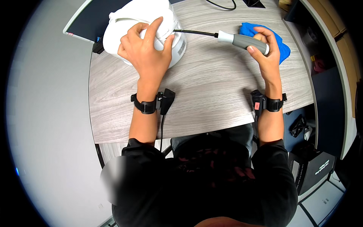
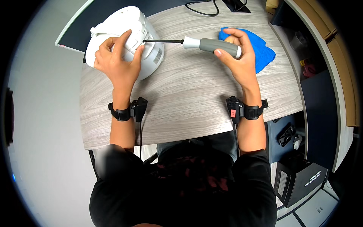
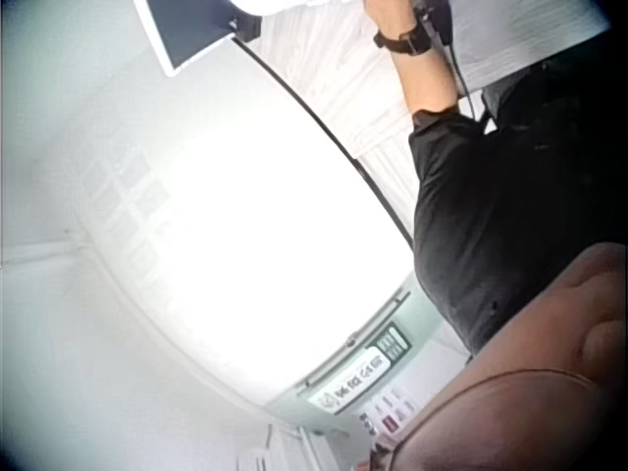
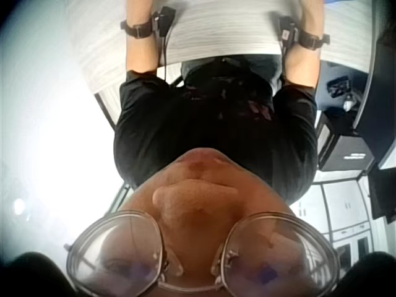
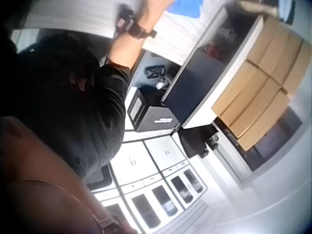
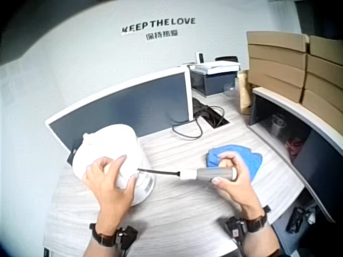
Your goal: The person uses a screwdriver to remove screws from the lid of a white rice cooker, then removes the lid and wipes the rim with a blue cloth. The person handles the cooker, lid, and screwdriver throughout the sequence.
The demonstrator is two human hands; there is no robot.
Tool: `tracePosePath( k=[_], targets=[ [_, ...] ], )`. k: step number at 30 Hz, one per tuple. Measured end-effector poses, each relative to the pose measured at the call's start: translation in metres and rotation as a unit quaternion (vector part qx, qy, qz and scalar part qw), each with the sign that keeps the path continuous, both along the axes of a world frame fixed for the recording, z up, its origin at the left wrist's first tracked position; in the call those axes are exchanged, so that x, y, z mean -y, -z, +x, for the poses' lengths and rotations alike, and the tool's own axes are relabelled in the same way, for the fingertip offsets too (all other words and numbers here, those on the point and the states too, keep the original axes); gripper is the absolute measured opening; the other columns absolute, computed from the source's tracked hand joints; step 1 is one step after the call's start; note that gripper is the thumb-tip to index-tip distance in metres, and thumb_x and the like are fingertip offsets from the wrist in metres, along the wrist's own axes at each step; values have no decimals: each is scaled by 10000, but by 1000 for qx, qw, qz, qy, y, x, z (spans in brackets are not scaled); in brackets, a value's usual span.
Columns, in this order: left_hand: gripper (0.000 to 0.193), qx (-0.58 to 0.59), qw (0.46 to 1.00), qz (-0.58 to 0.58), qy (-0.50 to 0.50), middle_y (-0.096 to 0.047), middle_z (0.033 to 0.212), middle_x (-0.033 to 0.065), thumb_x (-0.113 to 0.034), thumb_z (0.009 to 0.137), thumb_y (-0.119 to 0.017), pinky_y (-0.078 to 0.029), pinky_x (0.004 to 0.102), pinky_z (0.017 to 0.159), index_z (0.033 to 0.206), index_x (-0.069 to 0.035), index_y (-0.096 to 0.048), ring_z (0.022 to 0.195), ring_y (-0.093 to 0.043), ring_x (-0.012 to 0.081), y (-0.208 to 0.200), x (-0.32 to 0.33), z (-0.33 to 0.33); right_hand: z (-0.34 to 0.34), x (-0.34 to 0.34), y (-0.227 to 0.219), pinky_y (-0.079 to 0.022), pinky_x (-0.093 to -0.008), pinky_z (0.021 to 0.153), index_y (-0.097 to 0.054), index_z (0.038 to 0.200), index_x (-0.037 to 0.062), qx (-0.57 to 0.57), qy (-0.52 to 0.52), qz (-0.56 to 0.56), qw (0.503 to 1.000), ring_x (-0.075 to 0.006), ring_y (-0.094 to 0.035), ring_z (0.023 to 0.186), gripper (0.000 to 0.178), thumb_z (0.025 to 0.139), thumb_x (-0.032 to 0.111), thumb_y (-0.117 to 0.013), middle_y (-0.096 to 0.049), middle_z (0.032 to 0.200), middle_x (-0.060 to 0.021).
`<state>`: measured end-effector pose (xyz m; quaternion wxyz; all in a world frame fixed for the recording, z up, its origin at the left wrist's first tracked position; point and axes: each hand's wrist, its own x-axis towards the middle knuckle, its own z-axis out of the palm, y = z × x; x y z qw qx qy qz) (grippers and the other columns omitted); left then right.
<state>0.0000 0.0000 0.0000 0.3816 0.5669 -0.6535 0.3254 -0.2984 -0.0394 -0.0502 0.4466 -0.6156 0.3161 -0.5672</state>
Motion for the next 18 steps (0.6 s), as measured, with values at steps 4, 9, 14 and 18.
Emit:
tracePosePath(
  k=[4,9,14,18],
  targets=[
    [518,4,1000,1,1,-570,1128,21,-302,659,-895,-273,436,956,1148,-266,-727,1066,-478,245,-3,0,0,2,5,9,-413,-220,637,-564,1264,31,44,-42,-75,995,-49,-514,734,473,897,258,-758,-562,838,4],
    [522,-9,1000,-4,1,-569,1125,21,-298,653,-899,-272,434,952,1145,-266,-727,1061,-477,245,1,3,-5,-12,0,-4,-401,-211,613,-578,1227,40,29,-63,80,994,-55,-531,714,386,952,285,-692,-573,826,-1],
    [527,-6,1000,-1,1,-569,1121,20,-294,651,-899,-268,426,937,1147,-265,-725,1050,-476,239,-1,2,-5,-2,-8,-9,-396,-205,634,-568,1225,41,-2,1,-15,1000,-49,-512,740,387,907,179,-741,-558,821,14],
    [527,-2,1000,-4,6,-570,1115,22,-296,654,-899,-264,424,932,1151,-265,-724,1049,-475,237,0,3,-3,2,-4,-6,-403,-218,644,-558,1246,31,6,2,-125,992,-60,-508,751,450,872,155,-776,-551,822,7]
  ],
)
